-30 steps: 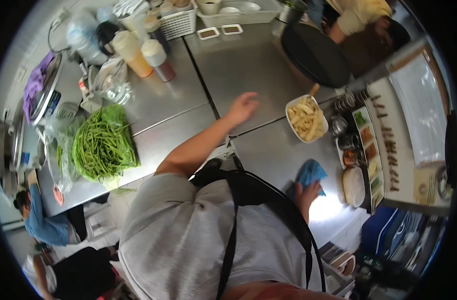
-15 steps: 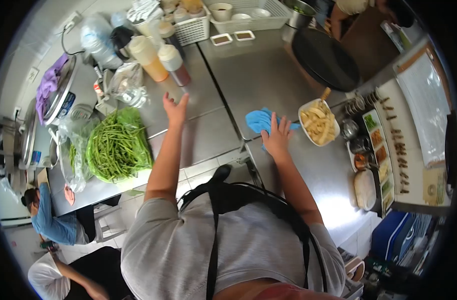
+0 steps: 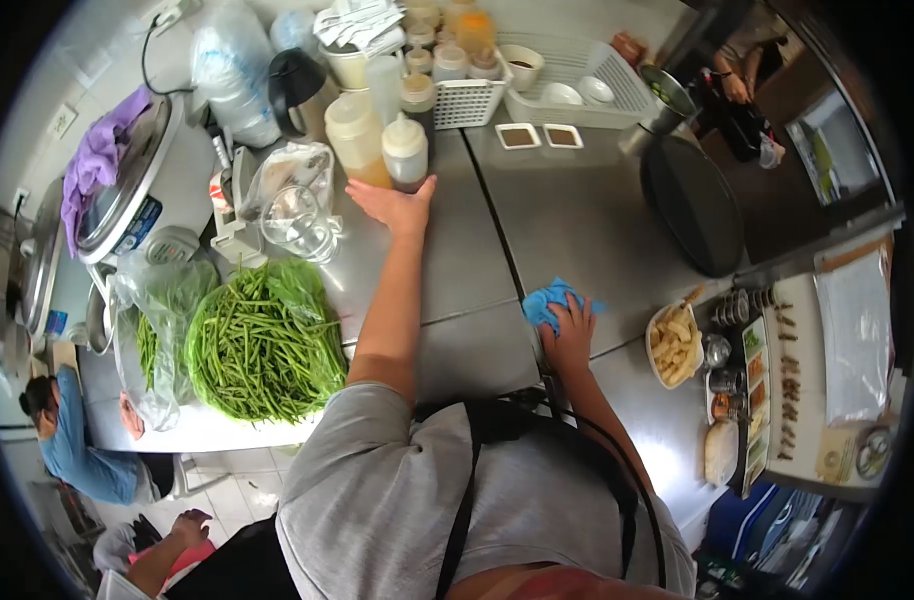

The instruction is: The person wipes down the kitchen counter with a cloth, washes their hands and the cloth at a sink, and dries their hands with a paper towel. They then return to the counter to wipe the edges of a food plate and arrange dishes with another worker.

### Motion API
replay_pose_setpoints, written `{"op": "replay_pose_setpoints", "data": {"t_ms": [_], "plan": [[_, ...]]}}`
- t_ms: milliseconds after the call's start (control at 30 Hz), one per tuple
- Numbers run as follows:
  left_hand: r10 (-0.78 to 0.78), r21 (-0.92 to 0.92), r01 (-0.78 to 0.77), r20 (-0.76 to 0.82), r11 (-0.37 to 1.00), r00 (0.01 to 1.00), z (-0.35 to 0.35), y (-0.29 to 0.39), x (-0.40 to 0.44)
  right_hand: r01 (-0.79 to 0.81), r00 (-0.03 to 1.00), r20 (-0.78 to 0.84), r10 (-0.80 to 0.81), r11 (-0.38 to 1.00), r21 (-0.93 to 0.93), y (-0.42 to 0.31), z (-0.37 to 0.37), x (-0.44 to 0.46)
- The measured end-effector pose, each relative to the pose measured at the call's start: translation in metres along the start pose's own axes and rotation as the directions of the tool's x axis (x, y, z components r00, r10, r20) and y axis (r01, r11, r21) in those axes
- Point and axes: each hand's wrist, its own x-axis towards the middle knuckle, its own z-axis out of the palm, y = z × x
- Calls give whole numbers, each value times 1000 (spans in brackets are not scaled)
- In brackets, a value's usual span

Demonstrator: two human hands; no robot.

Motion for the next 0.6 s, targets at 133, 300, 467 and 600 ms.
{"op": "replay_pose_setpoints", "data": {"t_ms": [133,300,467,600], "plan": [[-72,-2,72,-51,997,996,4,-5,29,27,999,-24,-27,999,-25,-1,2,8],[-73,67,86,-166,994,983,37,-18,43,76,990,-132,-56,986,152,24,8,24],[294,8,-294,-81,956,952,45,-25,8,-410,742,-378,553,821,397,53,-34,86],[286,-39,-284,59,958,956,43,-16,8,-730,488,-522,700,655,196,169,-26,102]]}}
